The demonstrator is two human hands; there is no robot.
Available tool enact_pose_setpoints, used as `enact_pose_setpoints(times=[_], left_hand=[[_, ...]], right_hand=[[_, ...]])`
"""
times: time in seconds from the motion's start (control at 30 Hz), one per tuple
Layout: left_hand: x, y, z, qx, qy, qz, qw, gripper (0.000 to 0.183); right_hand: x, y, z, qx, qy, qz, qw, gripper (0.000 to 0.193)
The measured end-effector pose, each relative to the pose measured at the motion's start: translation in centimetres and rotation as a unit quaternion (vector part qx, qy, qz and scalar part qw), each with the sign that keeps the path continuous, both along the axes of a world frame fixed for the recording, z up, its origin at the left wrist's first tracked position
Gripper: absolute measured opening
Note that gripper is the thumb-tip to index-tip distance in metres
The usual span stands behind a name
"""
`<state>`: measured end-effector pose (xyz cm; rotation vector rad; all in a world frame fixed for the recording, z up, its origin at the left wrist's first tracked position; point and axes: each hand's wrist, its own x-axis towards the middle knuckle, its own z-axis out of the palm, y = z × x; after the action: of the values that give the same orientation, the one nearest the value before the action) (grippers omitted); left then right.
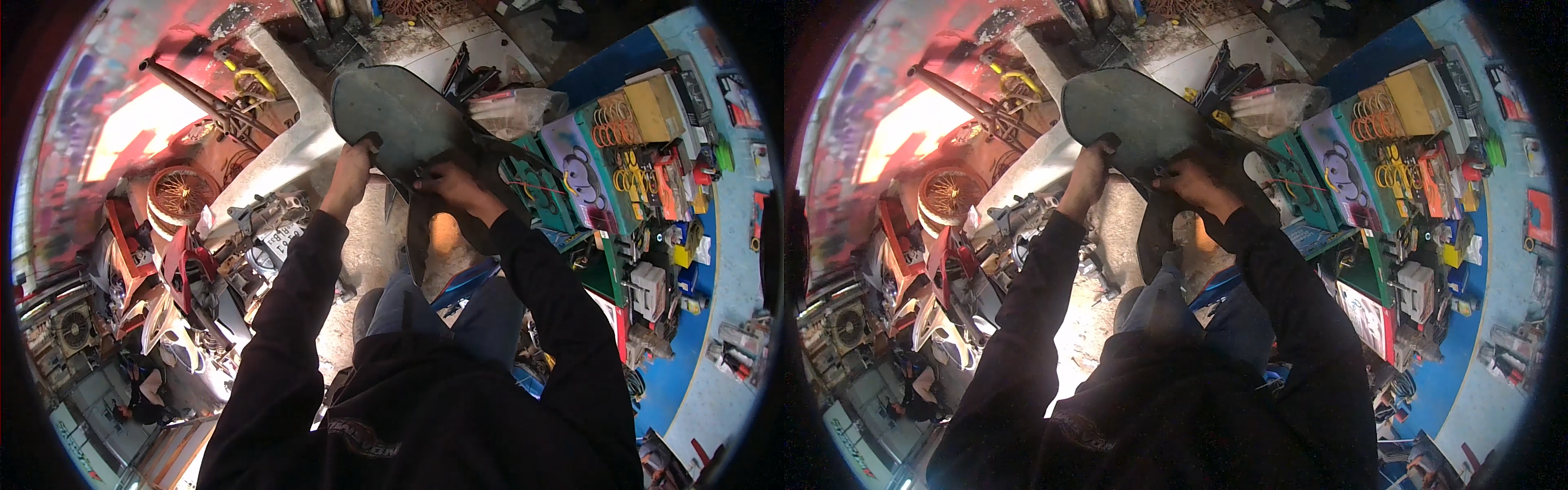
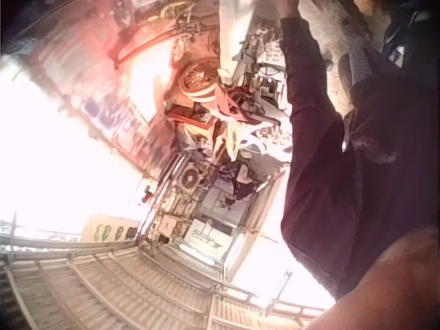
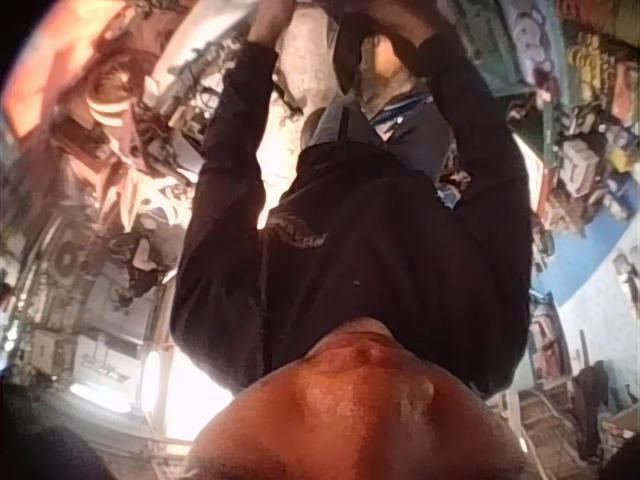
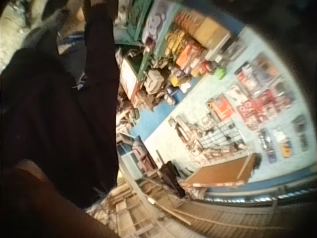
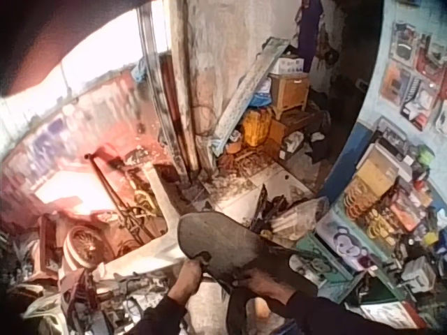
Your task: The person uses a screwdriver to loosen screws from a motorcycle's front wheel area, removes the front mudguard, and then uses a power drill to detach a secondary rear fender component.
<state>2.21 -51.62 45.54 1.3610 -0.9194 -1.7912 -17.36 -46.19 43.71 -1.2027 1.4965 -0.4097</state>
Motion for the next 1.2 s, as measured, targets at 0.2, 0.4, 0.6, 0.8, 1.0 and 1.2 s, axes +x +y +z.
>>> enact_pose_setpoints(times=[0.2,0.4,0.6,0.8,1.0,1.2], left_hand=[[2.0,-0.4,0.4,0.010,0.011,0.022,1.000,0.036],[5.1,-0.6,1.5,-0.075,-0.028,0.058,0.995,0.030],[7.9,2.0,2.0,-0.030,0.011,0.142,0.989,0.030],[11.0,6.3,0.8,0.050,0.011,0.267,0.962,0.034],[11.9,14.1,-3.8,0.087,0.026,0.383,0.919,0.034],[7.9,23.7,-10.9,0.165,0.062,0.474,0.863,0.036]], right_hand=[[0.6,-1.0,0.7,-0.078,-0.034,0.079,0.993,0.038],[2.5,-2.9,3.4,-0.113,-0.088,0.104,0.984,0.022],[5.3,-3.4,2.8,-0.075,-0.085,0.153,0.982,0.023],[8.6,-5.4,0.6,-0.040,-0.065,0.265,0.961,0.025],[9.6,-5.6,-2.0,-0.160,-0.046,0.400,0.901,0.030],[9.4,-4.0,-5.9,-0.082,0.021,0.489,0.868,0.037]])
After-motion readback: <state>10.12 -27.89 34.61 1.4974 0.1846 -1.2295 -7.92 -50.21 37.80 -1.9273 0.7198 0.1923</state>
